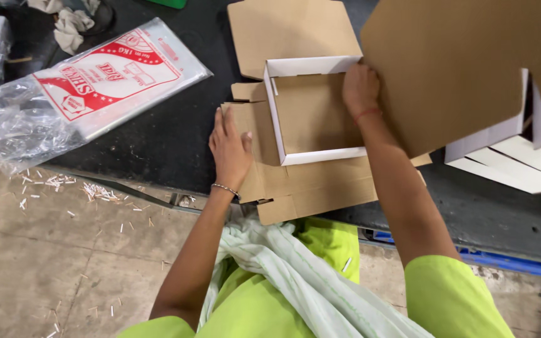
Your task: The person folds flat cardboard blanks into open boxes at a workbench, pressing the sides and inserting white cardboard divider pieces into each box, then sets finished boxes on a stack beside them and reaches for the next flat blank.
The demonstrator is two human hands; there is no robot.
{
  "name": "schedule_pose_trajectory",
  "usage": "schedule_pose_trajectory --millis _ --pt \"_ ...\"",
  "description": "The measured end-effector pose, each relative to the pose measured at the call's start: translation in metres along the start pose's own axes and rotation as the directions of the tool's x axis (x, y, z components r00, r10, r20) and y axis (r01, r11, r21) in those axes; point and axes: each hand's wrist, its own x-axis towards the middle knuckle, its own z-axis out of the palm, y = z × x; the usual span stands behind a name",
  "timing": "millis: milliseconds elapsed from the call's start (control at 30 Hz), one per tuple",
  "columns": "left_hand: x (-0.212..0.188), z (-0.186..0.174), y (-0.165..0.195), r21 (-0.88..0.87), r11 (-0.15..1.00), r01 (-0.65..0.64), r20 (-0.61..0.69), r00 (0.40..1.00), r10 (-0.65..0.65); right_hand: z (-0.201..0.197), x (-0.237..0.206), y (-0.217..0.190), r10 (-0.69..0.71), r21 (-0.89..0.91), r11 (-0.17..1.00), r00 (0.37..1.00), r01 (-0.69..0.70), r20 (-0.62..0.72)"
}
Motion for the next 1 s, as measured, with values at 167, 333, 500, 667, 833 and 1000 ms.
schedule_pose_trajectory --millis 167,333,500,667,833,1000 --pt "0.001 0.003 -0.01 0.004 1.0 -0.007 -0.003 1.0 0.007 0.004 0.01 -0.006 -0.014 -0.068 0.998 1.0 0.015 0.013" --pt "0.002 -0.001 -0.006 0.031 0.999 -0.028 -0.027 0.999 0.028 -0.008 0.0 -0.027 -0.103 0.071 0.992 0.995 0.103 -0.004" --pt "0.001 -0.003 -0.003 0.024 0.999 -0.03 -0.037 0.999 0.03 -0.001 -0.019 -0.081 -0.176 0.549 0.825 0.984 0.134 0.024" --pt "0.001 -0.002 -0.005 0.024 0.999 -0.041 -0.057 0.998 0.042 0.017 -0.023 -0.097 -0.39 0.497 0.795 0.921 0.349 -0.023" --pt "0.005 0.001 -0.005 0.065 0.998 -0.001 -0.035 0.999 0.003 0.048 -0.01 -0.105 -0.498 0.255 0.825 0.862 0.504 -0.095" --pt "0.005 -0.006 -0.004 0.029 1.0 -0.012 -0.114 0.993 0.016 0.063 0.008 -0.114 -0.469 0.17 0.877 0.876 0.448 0.111"
